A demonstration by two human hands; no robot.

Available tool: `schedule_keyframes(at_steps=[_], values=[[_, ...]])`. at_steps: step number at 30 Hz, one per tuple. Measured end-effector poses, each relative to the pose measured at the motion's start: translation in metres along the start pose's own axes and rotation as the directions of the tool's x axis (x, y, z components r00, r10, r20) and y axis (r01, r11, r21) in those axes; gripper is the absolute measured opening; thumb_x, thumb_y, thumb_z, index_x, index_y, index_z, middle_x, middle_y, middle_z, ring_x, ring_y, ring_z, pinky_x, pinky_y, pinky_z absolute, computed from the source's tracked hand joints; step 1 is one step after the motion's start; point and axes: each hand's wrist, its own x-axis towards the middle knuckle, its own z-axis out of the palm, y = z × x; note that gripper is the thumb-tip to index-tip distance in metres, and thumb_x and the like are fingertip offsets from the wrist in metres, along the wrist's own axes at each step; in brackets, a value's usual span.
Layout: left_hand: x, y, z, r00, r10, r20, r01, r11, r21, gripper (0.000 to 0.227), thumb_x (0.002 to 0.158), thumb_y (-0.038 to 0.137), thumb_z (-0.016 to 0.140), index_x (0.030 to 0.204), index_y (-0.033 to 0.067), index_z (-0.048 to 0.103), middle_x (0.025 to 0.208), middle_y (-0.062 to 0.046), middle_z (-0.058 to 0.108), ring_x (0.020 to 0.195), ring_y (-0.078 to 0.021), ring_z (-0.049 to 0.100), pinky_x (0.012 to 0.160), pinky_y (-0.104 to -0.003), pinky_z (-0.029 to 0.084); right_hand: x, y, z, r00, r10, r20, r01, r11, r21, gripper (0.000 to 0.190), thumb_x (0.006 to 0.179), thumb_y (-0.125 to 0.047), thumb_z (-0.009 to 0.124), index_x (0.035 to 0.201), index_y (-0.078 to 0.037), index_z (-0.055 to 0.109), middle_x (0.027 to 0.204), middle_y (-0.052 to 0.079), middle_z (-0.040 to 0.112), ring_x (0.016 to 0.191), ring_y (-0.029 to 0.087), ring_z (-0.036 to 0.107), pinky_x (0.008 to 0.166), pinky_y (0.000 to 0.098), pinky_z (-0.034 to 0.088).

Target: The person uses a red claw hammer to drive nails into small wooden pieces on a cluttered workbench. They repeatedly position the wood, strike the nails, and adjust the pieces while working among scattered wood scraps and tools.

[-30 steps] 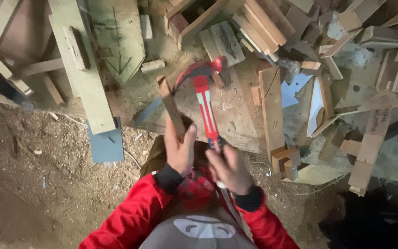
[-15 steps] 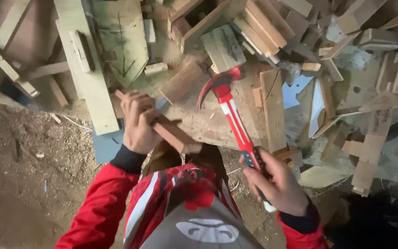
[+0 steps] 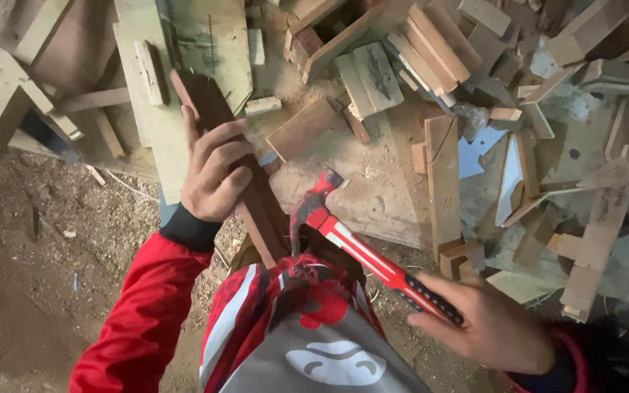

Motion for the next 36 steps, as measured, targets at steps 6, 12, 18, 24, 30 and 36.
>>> schedule_keyframes(at_steps=[6,12,18,24,30,36], values=[[0.010,0.020,0.026,0.900,-0.322,-0.295,0.332,0.943,-0.019,0.023,0.086,-0.001,0.069,0.102,0.0140,0.061,0.143,-0.022,0.043,0.137,-0.0565,0.032,0.121,-0.069,0.024,-0.001,-0.011,-0.013,0.994,0.089,0.069,-0.087,0.996,-0.029,0.080,0.082,-0.033,0.076,0.154,-0.015,0.046,0.064,0.008,0.066,0.049,0.016,0.061,0.051,0.0334,0.049],[0.000,0.028,0.077,0.618,-0.786,-0.026,0.762,0.606,-0.226,0.049,0.087,-0.006,0.065,0.131,0.0165,0.064,0.155,-0.019,0.040,0.142,-0.0387,0.053,0.100,-0.039,0.058,0.025,-0.028,-0.017,0.996,-0.073,-0.055,0.070,0.996,-0.059,0.073,0.087,-0.023,0.070,0.153,-0.010,0.041,0.071,0.015,0.069,0.057,0.019,0.070,0.053,0.0345,0.053],[-0.039,0.027,0.084,0.777,-0.555,0.296,0.604,0.526,-0.598,0.058,0.084,-0.004,0.073,0.139,-0.0018,0.053,0.143,-0.024,0.052,0.134,-0.0377,0.049,0.106,-0.048,0.044,0.034,-0.025,-0.008,0.995,-0.034,0.097,0.043,0.995,-0.091,0.072,0.086,-0.024,0.072,0.152,-0.014,0.044,0.066,0.017,0.069,0.055,0.032,0.069,0.056,0.0402,0.053],[-0.060,0.019,0.088,0.237,-0.688,0.686,0.485,-0.528,-0.697,0.044,0.104,-0.003,0.057,0.148,-0.0005,0.050,0.138,-0.030,0.055,0.112,-0.0349,0.062,0.089,-0.044,0.056,0.043,-0.012,0.017,0.988,-0.122,0.097,0.136,0.979,-0.155,0.071,0.084,-0.022,0.070,0.151,-0.013,0.048,0.070,0.022,0.068,0.061,0.041,0.067,0.059,0.0483,0.051],[-0.051,0.048,0.097,0.395,-0.715,0.576,0.530,-0.335,-0.779,0.075,0.097,-0.004,0.055,0.157,0.0179,0.017,0.138,-0.021,0.058,0.114,-0.0293,0.070,0.087,-0.041,0.063,0.047,-0.004,0.031,0.996,-0.040,0.084,0.042,0.999,-0.019,0.067,0.085,-0.024,0.067,0.149,-0.016,0.050,0.071,0.022,0.069,0.062,0.037,0.071,0.059,0.0457,0.053],[-0.035,0.045,0.104,0.404,-0.813,0.419,0.419,-0.243,-0.875,0.074,0.104,0.009,0.054,0.162,0.0243,0.010,0.134,-0.015,0.053,0.093,-0.0241,0.065,0.076,-0.041,0.061,0.041,-0.005,0.051,0.963,0.186,-0.195,-0.183,0.983,0.035,0.070,0.087,-0.027,0.067,0.153,-0.019,0.047,0.069,0.023,0.067,0.065,0.041,0.070,0.055,0.0483,0.052]])
